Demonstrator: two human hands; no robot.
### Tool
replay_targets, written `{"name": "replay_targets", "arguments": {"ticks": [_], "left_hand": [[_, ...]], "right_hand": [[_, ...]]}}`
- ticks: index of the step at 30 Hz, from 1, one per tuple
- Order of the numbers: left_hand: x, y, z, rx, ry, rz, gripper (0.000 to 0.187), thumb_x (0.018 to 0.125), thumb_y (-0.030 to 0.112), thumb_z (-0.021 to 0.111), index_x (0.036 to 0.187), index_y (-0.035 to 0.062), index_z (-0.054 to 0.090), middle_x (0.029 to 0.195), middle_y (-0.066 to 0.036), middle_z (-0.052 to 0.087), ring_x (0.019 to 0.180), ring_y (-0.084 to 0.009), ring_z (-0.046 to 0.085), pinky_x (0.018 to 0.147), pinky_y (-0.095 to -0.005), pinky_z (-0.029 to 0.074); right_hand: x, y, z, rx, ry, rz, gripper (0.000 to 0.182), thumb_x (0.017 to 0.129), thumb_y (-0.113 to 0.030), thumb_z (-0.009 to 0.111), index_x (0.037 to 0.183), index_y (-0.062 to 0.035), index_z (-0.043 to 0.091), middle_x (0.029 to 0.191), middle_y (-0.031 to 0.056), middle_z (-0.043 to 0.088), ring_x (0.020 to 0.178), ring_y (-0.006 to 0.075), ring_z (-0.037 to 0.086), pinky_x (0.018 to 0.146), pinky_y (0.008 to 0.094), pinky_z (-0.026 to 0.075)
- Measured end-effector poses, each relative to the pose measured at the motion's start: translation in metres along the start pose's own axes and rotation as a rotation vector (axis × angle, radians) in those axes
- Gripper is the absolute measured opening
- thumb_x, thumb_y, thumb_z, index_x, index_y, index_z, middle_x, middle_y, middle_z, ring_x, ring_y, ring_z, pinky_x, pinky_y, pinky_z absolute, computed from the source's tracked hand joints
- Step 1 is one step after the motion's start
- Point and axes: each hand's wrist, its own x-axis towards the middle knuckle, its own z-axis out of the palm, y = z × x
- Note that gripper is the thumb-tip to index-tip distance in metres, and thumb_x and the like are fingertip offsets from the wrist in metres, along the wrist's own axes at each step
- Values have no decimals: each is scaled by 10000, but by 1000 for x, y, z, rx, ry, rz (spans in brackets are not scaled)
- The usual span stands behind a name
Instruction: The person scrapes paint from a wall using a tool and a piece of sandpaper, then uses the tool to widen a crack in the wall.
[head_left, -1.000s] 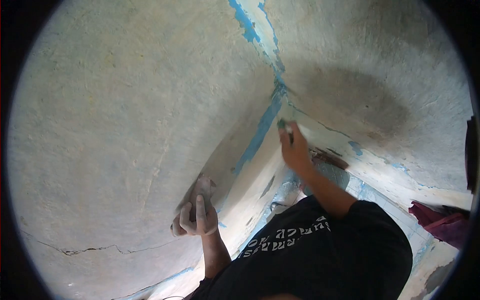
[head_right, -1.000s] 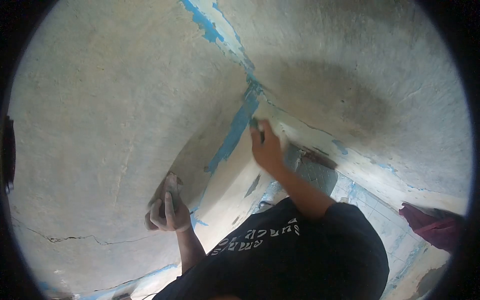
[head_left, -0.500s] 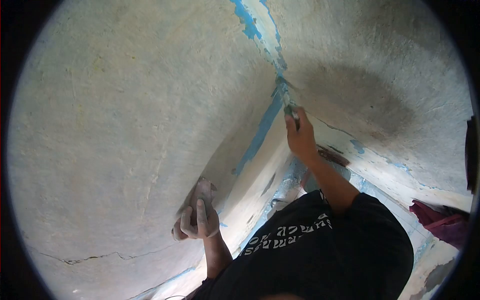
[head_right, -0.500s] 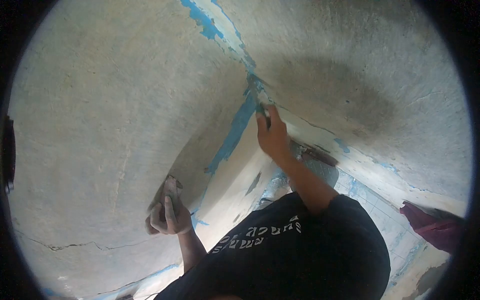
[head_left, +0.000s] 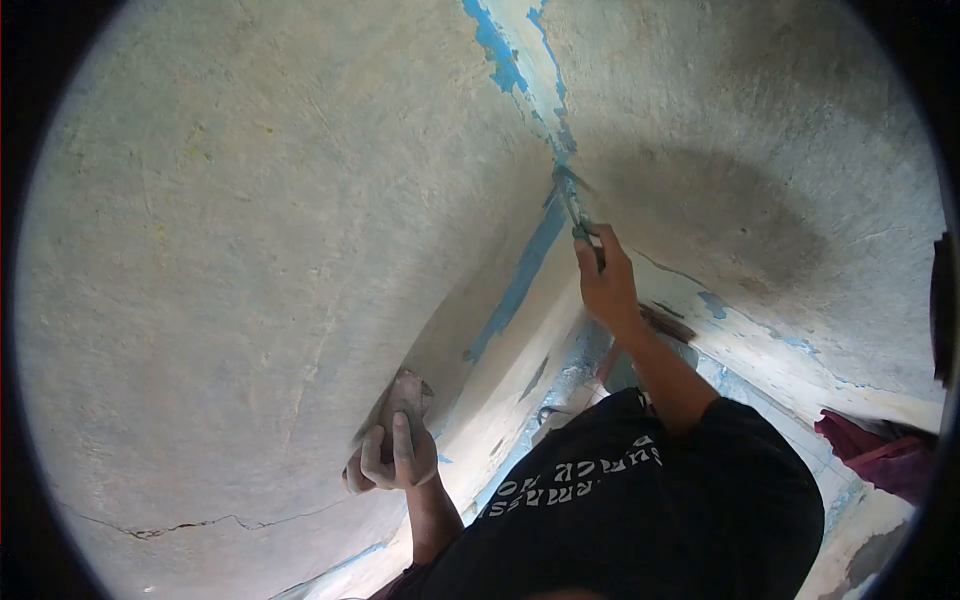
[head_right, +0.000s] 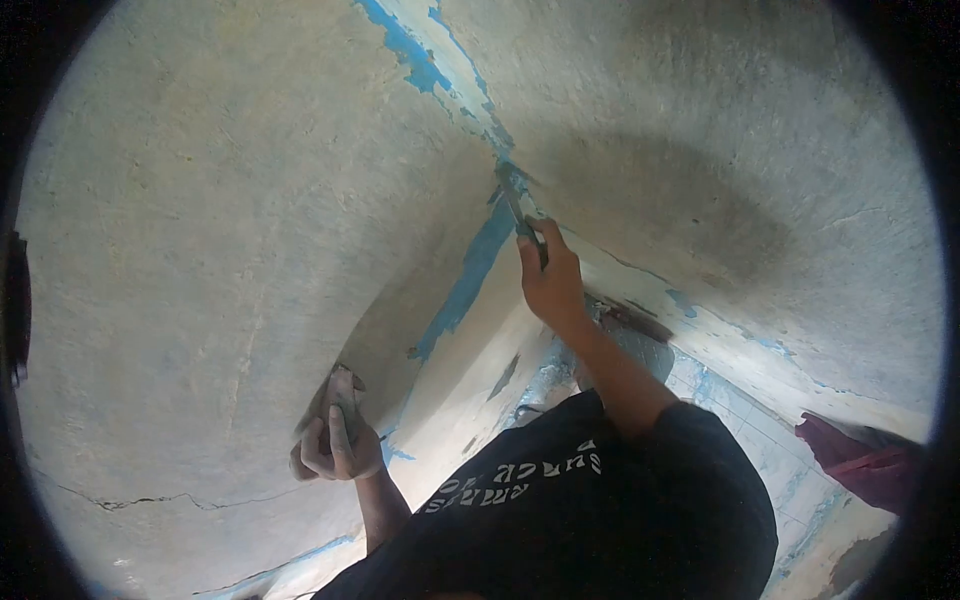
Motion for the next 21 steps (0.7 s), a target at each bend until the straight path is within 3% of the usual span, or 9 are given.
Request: {"name": "replay_targets", "arguments": {"ticks": [2, 6, 7, 10, 12, 14, 16, 18, 21], "left_hand": [[4, 1, 3, -11, 9, -18, 312, 790, 221, 939, 1029, 315, 763, 1057, 15, 595, 1018, -269, 473, 818, -426, 326], [8, 1, 3, -8, 18, 17, 387, 725, 160, 978, 1047, 242, 780, 1041, -14, 610, 1037, -288, 513, 775, -377, 427], [7, 1, 2, -4, 8, 12, 405, 714, 153, 984, 1052, 240, 778, 1040, -16, 610, 1037, -290, 514, 775, -378, 429], [2, 0, -7, -5, -19, 18, 435, 694, 140, 995, 1058, 236, 776, 1040, -23, 611, 1037, -294, 517, 778, -382, 430], [6, 1, 3, -19, 18, 19, 448, 685, 133, 999, 1059, 234, 775, 1041, -27, 611, 1036, -295, 518, 781, -385, 431], [4, 1, 1, -37, 17, 6, 471, 662, 125, 1008, 1057, 231, 774, 1044, -30, 611, 1032, -296, 518, 790, -391, 430], [2, 1, 1, -26, 1, 3, 456, 673, 134, 1001, 1055, 233, 772, 1046, -31, 611, 1030, -295, 515, 796, -391, 425], [-2, -1, 0, 12, -2, -2, 433, 697, 156, 990, 1059, 244, 769, 1045, -26, 610, 1033, -297, 513, 788, -387, 419], [0, -4, 3, 15, 30, 32, 407, 720, 161, 975, 1057, 256, 768, 1037, -21, 612, 1036, -296, 510, 787, -389, 413]], "right_hand": [[-1, -3, 5, 31, 61, -89, 293, 1048, -218, 602, 1310, -90, 579, 834, 264, 683, 787, 457, 712, 683, 512, 511], [-21, 10, 15, 60, 47, -227, 284, 1061, -225, 583, 1307, -83, 578, 798, 243, 680, 757, 454, 704, 671, 516, 503], [-6, -3, 3, -33, 9, -24, 287, 1066, -235, 581, 1298, -65, 581, 855, 255, 695, 805, 461, 709, 700, 510, 512], [8, -9, 1, 30, 6, -5, 288, 1069, -238, 581, 1297, -62, 580, 891, 258, 698, 831, 460, 715, 707, 506, 515], [-14, 6, 14, -69, 85, -112, 282, 1068, -236, 583, 1287, -58, 588, 887, 256, 692, 817, 456, 715, 686, 499, 514], [-25, 15, 20, 93, 31, -200, 277, 1069, -242, 583, 1268, -50, 598, 849, 231, 680, 790, 451, 703, 669, 499, 505], [2, 15, 15, 25, 101, -294, 282, 1067, -232, 592, 1277, -43, 604, 845, 219, 681, 761, 408, 707, 677, 478, 513], [14, -11, -1, 30, 26, -12, 293, 1058, -210, 606, 1308, -57, 606, 866, 210, 691, 757, 359, 716, 700, 455, 527], [-18, 5, 15, 16, 58, -195, 275, 1064, -198, 600, 1293, -46, 601, 769, 192, 672, 680, 328, 697, 644, 440, 507]]}}
